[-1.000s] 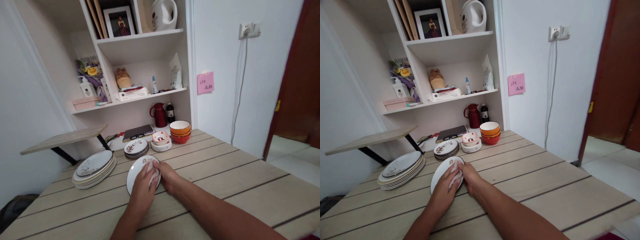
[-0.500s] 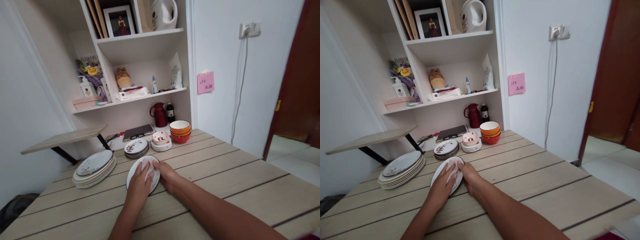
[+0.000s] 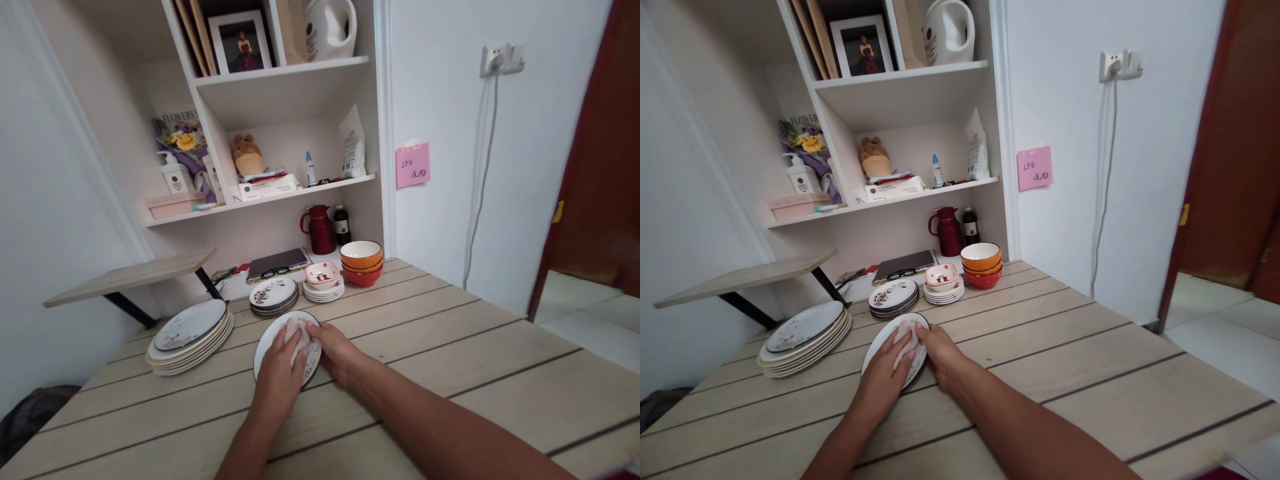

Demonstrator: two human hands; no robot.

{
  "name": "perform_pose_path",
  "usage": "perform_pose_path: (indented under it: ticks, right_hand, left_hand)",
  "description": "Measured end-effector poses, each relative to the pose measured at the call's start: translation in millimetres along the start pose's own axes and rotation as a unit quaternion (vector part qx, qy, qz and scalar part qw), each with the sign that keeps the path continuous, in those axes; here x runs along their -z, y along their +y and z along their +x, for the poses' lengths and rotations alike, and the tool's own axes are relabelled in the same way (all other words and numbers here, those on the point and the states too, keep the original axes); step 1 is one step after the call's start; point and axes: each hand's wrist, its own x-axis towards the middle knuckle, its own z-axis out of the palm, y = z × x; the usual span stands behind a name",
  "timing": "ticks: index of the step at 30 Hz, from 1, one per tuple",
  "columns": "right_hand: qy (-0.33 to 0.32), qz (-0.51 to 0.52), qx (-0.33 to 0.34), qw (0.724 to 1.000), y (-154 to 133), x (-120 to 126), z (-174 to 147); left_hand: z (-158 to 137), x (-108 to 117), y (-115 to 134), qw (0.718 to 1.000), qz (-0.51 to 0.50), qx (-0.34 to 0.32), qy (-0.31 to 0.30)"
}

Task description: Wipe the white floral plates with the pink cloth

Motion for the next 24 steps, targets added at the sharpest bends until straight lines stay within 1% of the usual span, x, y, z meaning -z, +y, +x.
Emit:
perform_pose_path:
  ticks: [7, 12, 17, 24]
  right_hand:
    - [-0.001, 0.003, 0.006, 1.000, -2, -1, -3]
    - [-0.004, 0.005, 0.006, 1.000, -4, -2, -4]
    - [-0.002, -0.001, 0.011, 1.000, -3, -1, -4]
    - [-0.019, 0.003, 0.011, 1.000, 2, 3, 2]
  left_hand:
    - [-4, 1, 10, 0.999, -0.029, -0.043, -0.016]
    - [-4, 0, 10, 0.998, -0.039, -0.040, -0.023]
    - [-4, -1, 6, 0.997, -0.073, -0.034, -0.022]
    - [-4, 5, 7, 0.994, -0.095, -0.045, -0.030]
